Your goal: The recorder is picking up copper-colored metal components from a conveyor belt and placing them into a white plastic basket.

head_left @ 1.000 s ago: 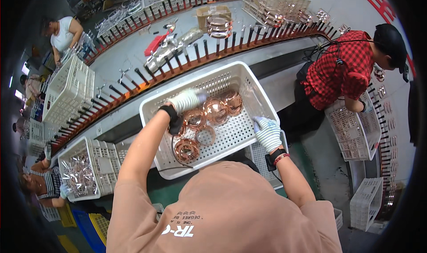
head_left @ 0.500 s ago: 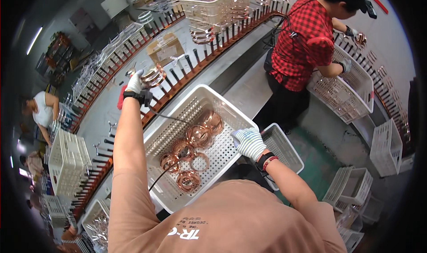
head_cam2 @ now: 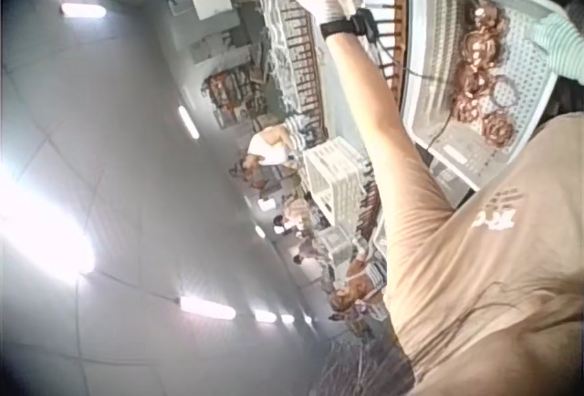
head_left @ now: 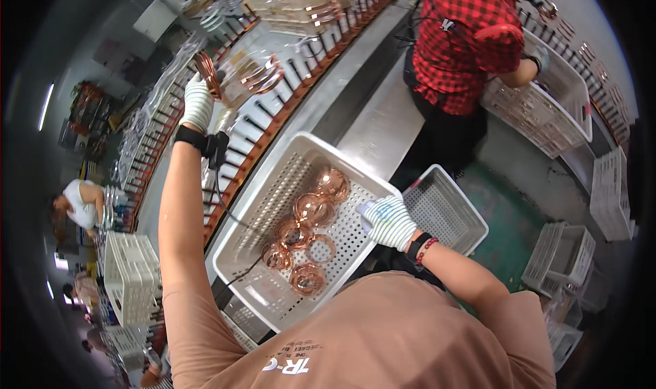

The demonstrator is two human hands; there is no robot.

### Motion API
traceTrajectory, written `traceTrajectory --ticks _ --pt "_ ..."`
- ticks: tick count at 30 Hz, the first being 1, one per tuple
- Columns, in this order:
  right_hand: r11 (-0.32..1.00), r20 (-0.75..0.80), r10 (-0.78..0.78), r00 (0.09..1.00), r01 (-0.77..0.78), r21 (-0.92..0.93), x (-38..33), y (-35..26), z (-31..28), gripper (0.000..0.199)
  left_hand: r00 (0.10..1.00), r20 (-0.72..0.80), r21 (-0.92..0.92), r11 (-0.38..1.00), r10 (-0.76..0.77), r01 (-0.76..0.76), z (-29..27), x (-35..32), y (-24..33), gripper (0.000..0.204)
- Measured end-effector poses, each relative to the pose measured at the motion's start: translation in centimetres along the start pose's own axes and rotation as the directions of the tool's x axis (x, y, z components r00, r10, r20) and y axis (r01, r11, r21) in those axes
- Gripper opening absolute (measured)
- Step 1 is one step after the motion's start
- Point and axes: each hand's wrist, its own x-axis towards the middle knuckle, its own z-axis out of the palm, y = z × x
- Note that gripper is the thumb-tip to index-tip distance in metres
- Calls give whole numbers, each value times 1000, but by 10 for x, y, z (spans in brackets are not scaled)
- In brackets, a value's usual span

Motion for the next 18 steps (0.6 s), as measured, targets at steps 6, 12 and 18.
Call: traceTrajectory --ticks 6,12,18 --pt "999 92 37 995 -36 -11 1 7 -3 33 852 174 487 795 -494 361 -18 79 -47 31" --pt "1000 -93 6 996 -5 15 -5 20 -9 27 668 -10 483 582 -744 655 19 43 -26 14" --pt "996 -177 -13 984 29 88 0 22 -8 25 1000 4 688 726 23 -19 24 -3 -5 18"
